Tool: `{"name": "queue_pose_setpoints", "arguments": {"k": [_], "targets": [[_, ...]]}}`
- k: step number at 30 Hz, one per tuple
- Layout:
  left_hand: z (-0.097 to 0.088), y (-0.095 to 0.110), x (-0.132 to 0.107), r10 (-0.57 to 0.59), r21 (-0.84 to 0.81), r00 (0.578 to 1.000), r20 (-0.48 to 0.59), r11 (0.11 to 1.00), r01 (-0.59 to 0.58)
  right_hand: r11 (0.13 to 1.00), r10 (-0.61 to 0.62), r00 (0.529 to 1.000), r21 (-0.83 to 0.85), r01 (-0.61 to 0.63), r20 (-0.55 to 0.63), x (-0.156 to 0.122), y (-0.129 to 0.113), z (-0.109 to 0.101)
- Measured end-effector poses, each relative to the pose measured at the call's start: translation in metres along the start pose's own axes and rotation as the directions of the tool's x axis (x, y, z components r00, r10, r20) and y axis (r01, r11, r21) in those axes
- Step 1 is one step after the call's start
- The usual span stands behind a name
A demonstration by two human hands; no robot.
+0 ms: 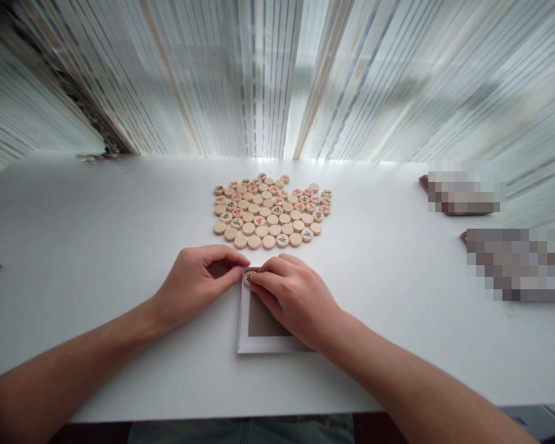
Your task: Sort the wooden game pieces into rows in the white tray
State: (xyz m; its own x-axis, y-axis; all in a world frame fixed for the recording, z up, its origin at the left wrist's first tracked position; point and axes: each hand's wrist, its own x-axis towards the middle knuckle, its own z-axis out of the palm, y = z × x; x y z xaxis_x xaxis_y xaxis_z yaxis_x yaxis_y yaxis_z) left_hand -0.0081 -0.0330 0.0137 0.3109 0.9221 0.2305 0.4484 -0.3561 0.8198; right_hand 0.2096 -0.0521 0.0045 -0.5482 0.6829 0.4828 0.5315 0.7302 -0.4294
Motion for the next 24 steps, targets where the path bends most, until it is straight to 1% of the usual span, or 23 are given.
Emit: {"name": "queue_pose_setpoints", "arguments": {"k": [24], "targets": [[0.0006,0.0,0.0004,-0.003,0.001,1.0,0.002,1.0,0.003,0.999,0.021,1.0,-0.029,-0.02,0.011,0.0003,-0.0009,-0.0003]]}}
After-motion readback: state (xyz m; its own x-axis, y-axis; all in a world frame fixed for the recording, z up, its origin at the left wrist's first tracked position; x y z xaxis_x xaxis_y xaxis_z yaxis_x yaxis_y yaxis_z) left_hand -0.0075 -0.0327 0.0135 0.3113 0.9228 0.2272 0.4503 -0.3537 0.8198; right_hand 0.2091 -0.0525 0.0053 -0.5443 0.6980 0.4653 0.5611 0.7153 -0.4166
